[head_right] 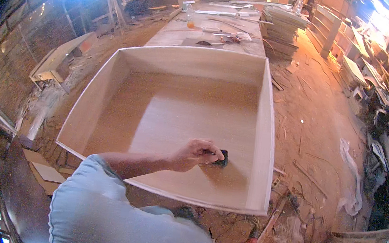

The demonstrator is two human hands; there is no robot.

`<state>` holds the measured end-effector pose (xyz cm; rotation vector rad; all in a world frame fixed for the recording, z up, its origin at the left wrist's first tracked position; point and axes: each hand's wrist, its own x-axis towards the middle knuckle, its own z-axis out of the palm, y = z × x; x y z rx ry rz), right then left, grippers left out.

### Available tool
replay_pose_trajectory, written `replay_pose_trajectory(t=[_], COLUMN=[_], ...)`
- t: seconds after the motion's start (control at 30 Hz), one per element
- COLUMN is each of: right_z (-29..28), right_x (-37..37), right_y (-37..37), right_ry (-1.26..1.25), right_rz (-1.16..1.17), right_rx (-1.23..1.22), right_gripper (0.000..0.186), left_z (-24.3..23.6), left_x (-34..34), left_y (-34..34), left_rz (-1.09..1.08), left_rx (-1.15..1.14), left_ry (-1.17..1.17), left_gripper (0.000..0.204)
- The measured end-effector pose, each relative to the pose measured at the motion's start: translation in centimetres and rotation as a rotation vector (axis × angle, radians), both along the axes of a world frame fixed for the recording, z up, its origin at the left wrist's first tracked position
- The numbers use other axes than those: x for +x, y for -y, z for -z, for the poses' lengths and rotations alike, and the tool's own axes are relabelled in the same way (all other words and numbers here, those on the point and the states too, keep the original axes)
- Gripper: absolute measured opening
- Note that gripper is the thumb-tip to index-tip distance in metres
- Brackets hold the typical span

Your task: The person builds a wooden drawer by aligning wooden boards and using a drill to drive screws into the joints at the corners of the box.

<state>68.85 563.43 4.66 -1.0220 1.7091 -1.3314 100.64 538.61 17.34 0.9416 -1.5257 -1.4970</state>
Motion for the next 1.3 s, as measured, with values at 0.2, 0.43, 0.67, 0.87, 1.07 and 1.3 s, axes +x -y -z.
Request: replay_pose_trajectory(t=[0.2,0.43,0.67,0.87,1.07,1.3], right_z=[-2.2,-0.2,6.0,6.3,6.2,9.7], right_x=[-2.8,-5.7,-8.3,-8.2,-9.1,-5.2], right_y=[-10.6,-15.6,-18.9,-18.5,-17.2,-13.4], right_ry=[0.482,0.322,0.329,0.219,0.265,0.382], right_rz=[0.119,0.086,-0.069,-0.047,-0.073,0.098], right_rx=[0.067,0.020,0.062,0.002,0.020,-0.102], right_gripper=[0.056,0.053,0.055,0.060,0.064,0.067], left_z=[-3.1,11.0,14.1,14.4,14.9,19.7], left_x=[-7.8,-19.1,-21.1,-21.1,-21.5,-22.3], left_y=[-12.4,-16.3,-17.7,-17.3,-15.8,-11.3], left_rz=[0.275,-0.175,-0.193,-0.092,-0.037,-0.025], left_rx=[0.030,0.646,0.797,0.713,0.790,0.798], left_ry=[-0.298,-0.499,-0.452,-0.151,0.099,-0.041], left_gripper=[0.020,0.019,0.020,0.024,0.026,0.027])
